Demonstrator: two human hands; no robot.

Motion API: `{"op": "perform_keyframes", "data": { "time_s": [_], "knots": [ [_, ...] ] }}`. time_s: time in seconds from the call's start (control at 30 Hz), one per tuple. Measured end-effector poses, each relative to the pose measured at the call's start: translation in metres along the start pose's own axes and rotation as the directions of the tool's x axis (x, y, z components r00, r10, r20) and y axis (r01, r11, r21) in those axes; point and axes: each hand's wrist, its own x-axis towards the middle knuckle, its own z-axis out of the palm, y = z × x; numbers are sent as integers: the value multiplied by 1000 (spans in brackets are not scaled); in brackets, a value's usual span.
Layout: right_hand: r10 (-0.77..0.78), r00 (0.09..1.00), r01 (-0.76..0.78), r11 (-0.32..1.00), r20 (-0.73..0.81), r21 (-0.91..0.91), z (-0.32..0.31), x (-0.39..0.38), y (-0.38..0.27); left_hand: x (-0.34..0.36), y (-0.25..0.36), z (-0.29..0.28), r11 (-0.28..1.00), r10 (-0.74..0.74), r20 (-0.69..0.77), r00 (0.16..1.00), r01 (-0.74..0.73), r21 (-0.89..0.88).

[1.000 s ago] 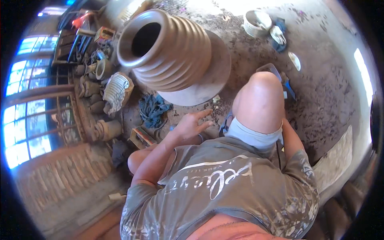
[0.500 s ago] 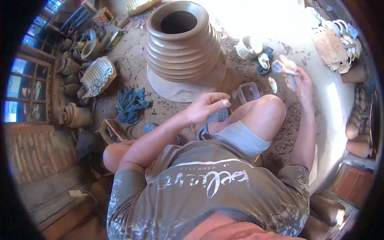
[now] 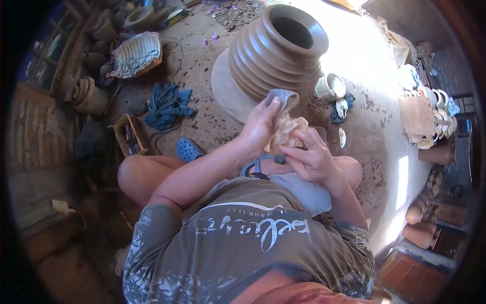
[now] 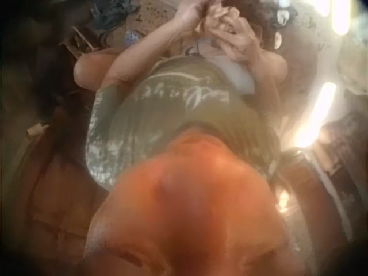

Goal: Shaping the exterior ridges of a clay pot using a rib tool and a piece of plastic while the wheel spins.

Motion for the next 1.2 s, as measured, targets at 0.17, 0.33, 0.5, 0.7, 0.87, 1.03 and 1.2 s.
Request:
{"op": "perform_keyframes", "data": {
  "time_s": [0.17,0.33,0.5,0.7,0.87,1.03,1.2],
  "knots": [
    [158,927,-182,982,-341,-41,-13,3,13,-9,22,-19,954,132,159,979,-168,249],
    [780,625,-492,406,-12,770,-14,25,4,-20,20,-2,872,79,310,947,-217,439],
    [760,639,-435,229,119,871,4,25,11,-20,17,5,758,164,283,945,-304,576],
    [836,533,-262,307,-128,915,15,0,13,-14,-4,10,646,188,325,927,-366,670],
    [289,688,-335,940,-666,63,8,-29,12,-15,-8,33,813,-11,170,985,-90,575],
    [623,661,-202,684,-418,701,-1,-39,1,-4,-23,20,833,36,209,977,-145,534],
    [742,643,119,-343,191,932,-16,-38,-3,5,-33,17,485,382,446,810,-586,649]
  ]
}}
